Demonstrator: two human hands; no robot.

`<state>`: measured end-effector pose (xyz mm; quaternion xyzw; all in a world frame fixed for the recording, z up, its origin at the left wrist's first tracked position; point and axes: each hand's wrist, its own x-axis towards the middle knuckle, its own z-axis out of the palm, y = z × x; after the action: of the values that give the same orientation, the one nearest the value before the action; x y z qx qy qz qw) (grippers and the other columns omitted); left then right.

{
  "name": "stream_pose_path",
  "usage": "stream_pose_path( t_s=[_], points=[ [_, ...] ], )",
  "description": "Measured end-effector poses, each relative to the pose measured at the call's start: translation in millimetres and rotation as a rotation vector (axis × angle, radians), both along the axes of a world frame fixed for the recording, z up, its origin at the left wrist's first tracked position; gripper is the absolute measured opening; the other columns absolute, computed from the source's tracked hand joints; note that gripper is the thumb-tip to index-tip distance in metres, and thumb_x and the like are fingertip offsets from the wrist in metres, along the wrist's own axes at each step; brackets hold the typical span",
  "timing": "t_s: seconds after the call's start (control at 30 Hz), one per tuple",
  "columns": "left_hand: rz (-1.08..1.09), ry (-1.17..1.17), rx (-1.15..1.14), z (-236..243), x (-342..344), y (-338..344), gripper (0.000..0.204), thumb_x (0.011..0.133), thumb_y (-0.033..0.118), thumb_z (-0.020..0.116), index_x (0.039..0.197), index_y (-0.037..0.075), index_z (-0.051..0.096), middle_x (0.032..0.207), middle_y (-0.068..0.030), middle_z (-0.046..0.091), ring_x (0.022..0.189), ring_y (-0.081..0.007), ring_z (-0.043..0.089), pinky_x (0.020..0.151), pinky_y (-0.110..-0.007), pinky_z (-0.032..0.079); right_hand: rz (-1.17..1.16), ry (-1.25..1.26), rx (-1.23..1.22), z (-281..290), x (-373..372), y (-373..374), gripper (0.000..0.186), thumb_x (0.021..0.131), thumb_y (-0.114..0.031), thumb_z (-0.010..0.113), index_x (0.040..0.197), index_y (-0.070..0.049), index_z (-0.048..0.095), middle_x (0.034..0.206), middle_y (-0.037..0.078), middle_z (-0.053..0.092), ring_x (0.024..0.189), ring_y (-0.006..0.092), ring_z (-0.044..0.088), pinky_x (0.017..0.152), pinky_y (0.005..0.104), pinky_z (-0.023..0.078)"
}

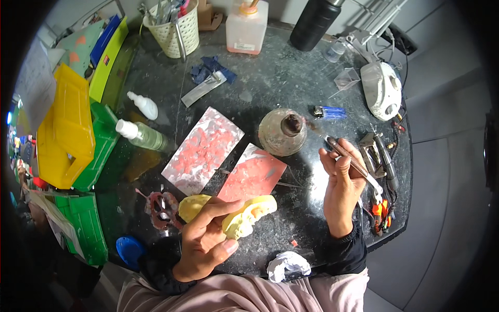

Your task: The person applies wax to a yellow dental model using a metal tool and heats the tool over a spirit lamp to shape the material.

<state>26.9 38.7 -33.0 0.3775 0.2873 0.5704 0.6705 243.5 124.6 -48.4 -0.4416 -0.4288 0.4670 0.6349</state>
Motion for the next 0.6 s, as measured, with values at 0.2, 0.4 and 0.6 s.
stream_pose_path(
  t_s=[0.2,0.4,0.6],
  points=[
    [0.051,-0.007,-0.013,0.0,4.7,-0.1,0.059,0.072,-0.013,0.056,0.127,-0.005,0.034,0.111,-0.0104,0.046,0.111,-0.0213,0.048,0.096,-0.034,0.037,-0.015,-0.006,-0.014,1.4,0.4,2.9,0.032,0.088,-0.023,0.053,0.108,0.001,0.053,0.091,0.01,0.061,0.086,0.025,0.064,0.081,0.0335,0.05],
    [-0.013,-0.183,-0.369,3.0,4.5,5.3,0.076,0.074,-0.01,0.06,0.137,-0.002,0.019,0.121,-0.0117,0.046,0.11,-0.0191,0.049,0.095,-0.033,0.04,-0.019,-0.025,-0.047,2.2,-3.9,3.3,0.03,0.088,-0.021,0.056,0.106,0.003,0.054,0.095,0.015,0.061,0.087,0.027,0.063,0.082,0.0357,0.05],
    [-0.091,-0.04,-0.26,1.4,0.5,-0.7,0.079,0.069,-0.012,0.06,0.136,-0.004,0.019,0.123,-0.0133,0.046,0.109,-0.02,0.051,0.093,-0.033,0.042,0.0,-0.025,-0.024,3.6,-6.1,1.2,0.031,0.088,-0.02,0.055,0.107,0.004,0.052,0.094,0.015,0.06,0.089,0.026,0.062,0.084,0.0368,0.049]
  ],
)
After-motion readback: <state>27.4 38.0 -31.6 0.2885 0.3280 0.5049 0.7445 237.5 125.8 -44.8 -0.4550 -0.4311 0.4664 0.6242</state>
